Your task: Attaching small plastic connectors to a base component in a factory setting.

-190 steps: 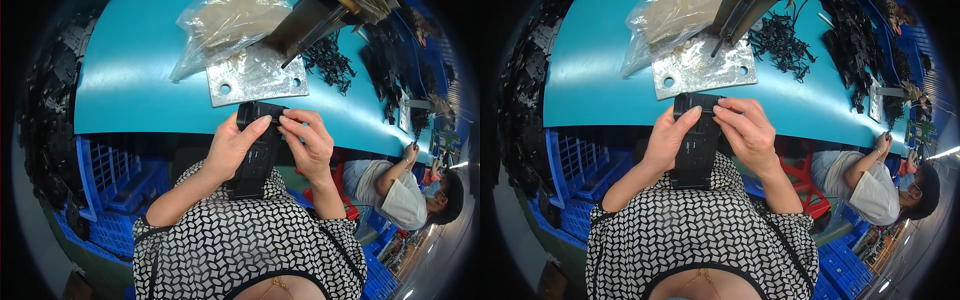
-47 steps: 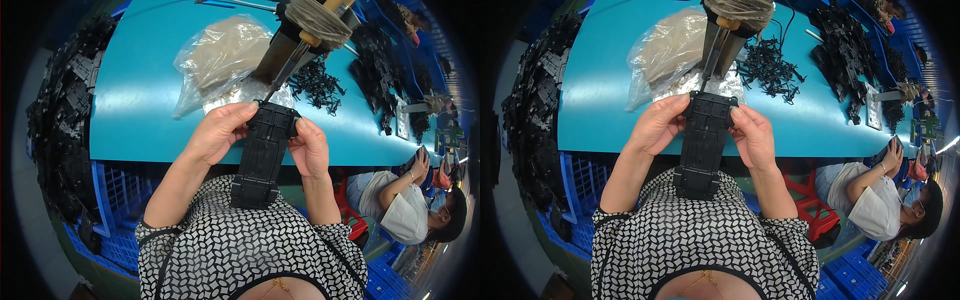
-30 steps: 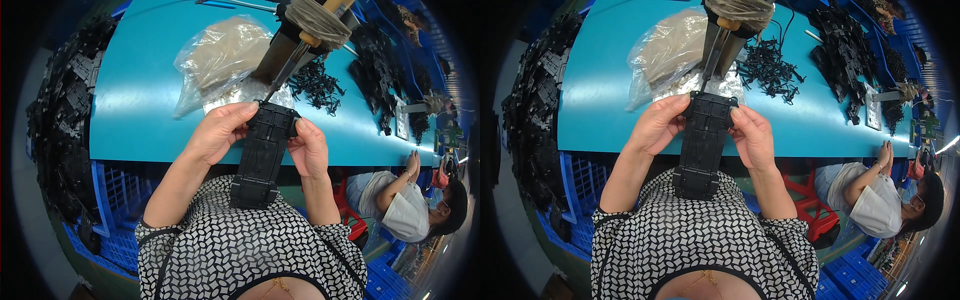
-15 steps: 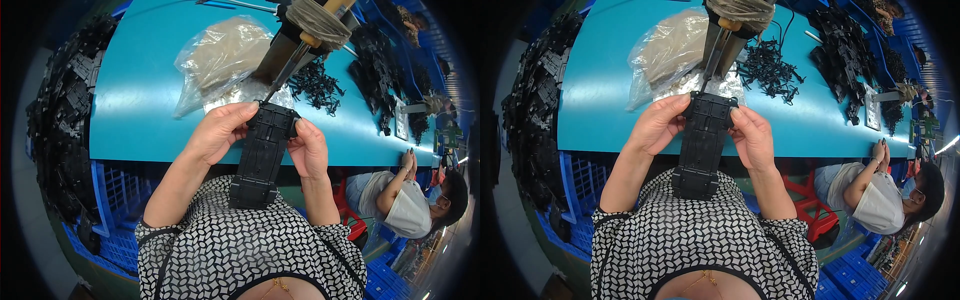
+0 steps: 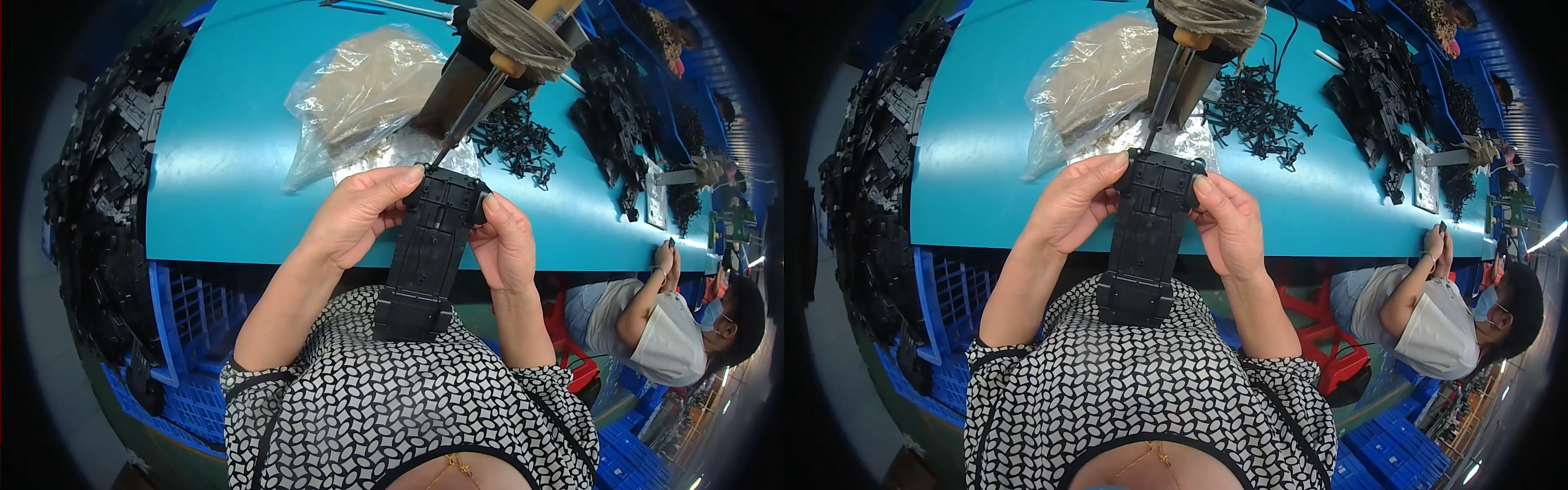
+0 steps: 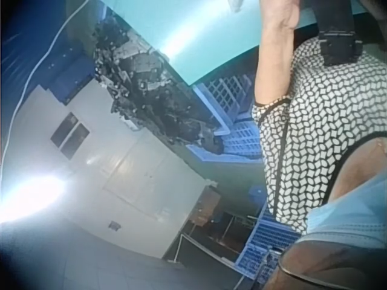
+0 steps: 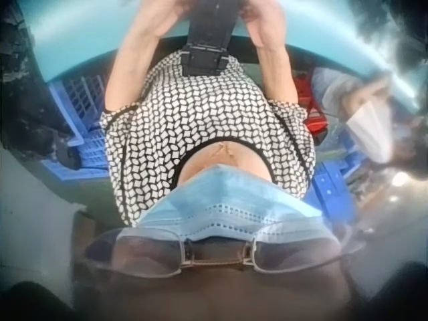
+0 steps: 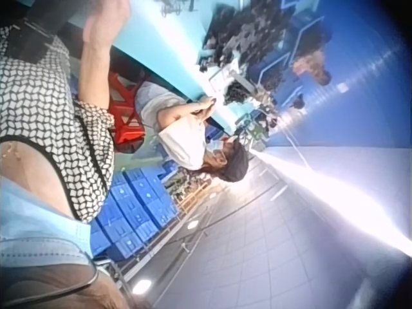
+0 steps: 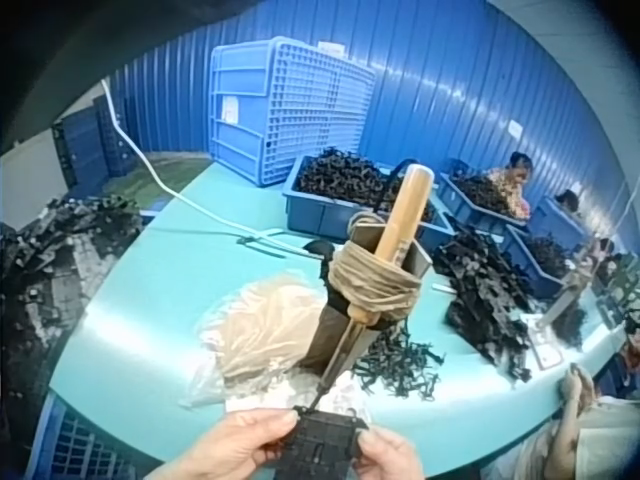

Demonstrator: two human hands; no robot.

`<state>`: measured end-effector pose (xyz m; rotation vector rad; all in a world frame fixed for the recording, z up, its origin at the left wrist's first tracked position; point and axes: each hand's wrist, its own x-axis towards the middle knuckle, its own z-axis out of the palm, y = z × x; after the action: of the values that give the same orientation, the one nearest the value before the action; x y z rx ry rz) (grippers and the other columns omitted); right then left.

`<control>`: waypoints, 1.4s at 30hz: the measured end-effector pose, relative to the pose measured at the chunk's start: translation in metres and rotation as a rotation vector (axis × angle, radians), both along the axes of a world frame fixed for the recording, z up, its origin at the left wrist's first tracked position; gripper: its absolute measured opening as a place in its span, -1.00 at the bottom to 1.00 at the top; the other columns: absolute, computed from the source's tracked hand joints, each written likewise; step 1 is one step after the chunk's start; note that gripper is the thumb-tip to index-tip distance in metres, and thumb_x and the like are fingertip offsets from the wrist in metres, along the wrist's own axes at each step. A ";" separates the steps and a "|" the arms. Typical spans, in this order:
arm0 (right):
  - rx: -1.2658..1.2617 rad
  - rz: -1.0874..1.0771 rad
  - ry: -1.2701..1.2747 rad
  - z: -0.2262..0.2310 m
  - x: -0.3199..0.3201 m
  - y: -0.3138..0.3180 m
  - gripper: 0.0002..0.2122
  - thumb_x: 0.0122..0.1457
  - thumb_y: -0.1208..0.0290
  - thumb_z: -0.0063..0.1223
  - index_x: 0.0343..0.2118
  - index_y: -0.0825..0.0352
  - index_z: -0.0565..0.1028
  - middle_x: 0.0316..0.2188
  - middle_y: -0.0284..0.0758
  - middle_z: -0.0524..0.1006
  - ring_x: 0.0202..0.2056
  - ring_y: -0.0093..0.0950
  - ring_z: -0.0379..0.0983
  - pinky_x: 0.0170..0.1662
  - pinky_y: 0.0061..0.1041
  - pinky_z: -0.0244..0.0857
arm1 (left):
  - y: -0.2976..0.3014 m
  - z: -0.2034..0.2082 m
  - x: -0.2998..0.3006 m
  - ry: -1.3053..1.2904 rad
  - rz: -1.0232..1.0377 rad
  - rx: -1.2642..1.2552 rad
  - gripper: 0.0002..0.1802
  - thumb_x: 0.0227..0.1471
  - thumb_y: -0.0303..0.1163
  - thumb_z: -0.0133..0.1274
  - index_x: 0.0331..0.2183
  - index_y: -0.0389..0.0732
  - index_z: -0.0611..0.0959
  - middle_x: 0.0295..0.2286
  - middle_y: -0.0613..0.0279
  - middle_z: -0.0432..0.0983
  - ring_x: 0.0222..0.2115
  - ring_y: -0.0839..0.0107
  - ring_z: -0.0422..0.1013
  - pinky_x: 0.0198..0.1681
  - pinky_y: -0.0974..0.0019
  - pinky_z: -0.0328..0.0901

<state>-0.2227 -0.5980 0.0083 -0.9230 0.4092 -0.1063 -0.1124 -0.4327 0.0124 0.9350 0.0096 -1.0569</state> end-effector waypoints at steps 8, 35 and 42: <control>-0.009 0.010 0.000 0.001 0.001 0.002 -0.72 0.11 0.33 -0.06 -0.20 0.44 0.41 -0.40 -0.40 0.49 -0.42 -0.68 0.34 -0.31 -0.67 0.18 | 0.001 -0.001 0.000 -0.024 -0.002 -0.005 -0.70 -0.03 -0.20 0.04 -0.31 -0.22 0.58 -0.46 0.42 0.46 -0.46 0.66 0.29 -0.35 0.53 0.19; 0.098 0.131 -0.067 -0.008 0.024 0.019 -0.79 0.11 0.32 -0.04 -0.38 0.40 0.47 -0.48 -0.41 0.46 -0.47 -0.65 0.27 -0.33 -0.66 0.16 | 0.024 -0.003 0.010 -0.072 0.122 0.038 -0.63 -0.01 -0.15 0.01 -0.30 -0.27 0.53 -0.47 0.36 0.47 -0.54 0.68 0.33 -0.46 0.56 0.26; 0.105 0.127 -0.059 -0.009 0.023 0.018 -0.80 0.10 0.32 -0.03 -0.41 0.38 0.47 -0.50 -0.42 0.45 -0.47 -0.65 0.27 -0.34 -0.67 0.16 | 0.023 -0.001 0.010 -0.077 0.125 0.036 -0.63 -0.01 -0.15 0.01 -0.29 -0.27 0.53 -0.47 0.36 0.47 -0.54 0.68 0.33 -0.46 0.57 0.27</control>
<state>-0.1994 -0.5802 -0.0005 -0.8378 0.2976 0.0046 -0.1020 -0.4097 0.0111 0.9948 0.0237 -0.9072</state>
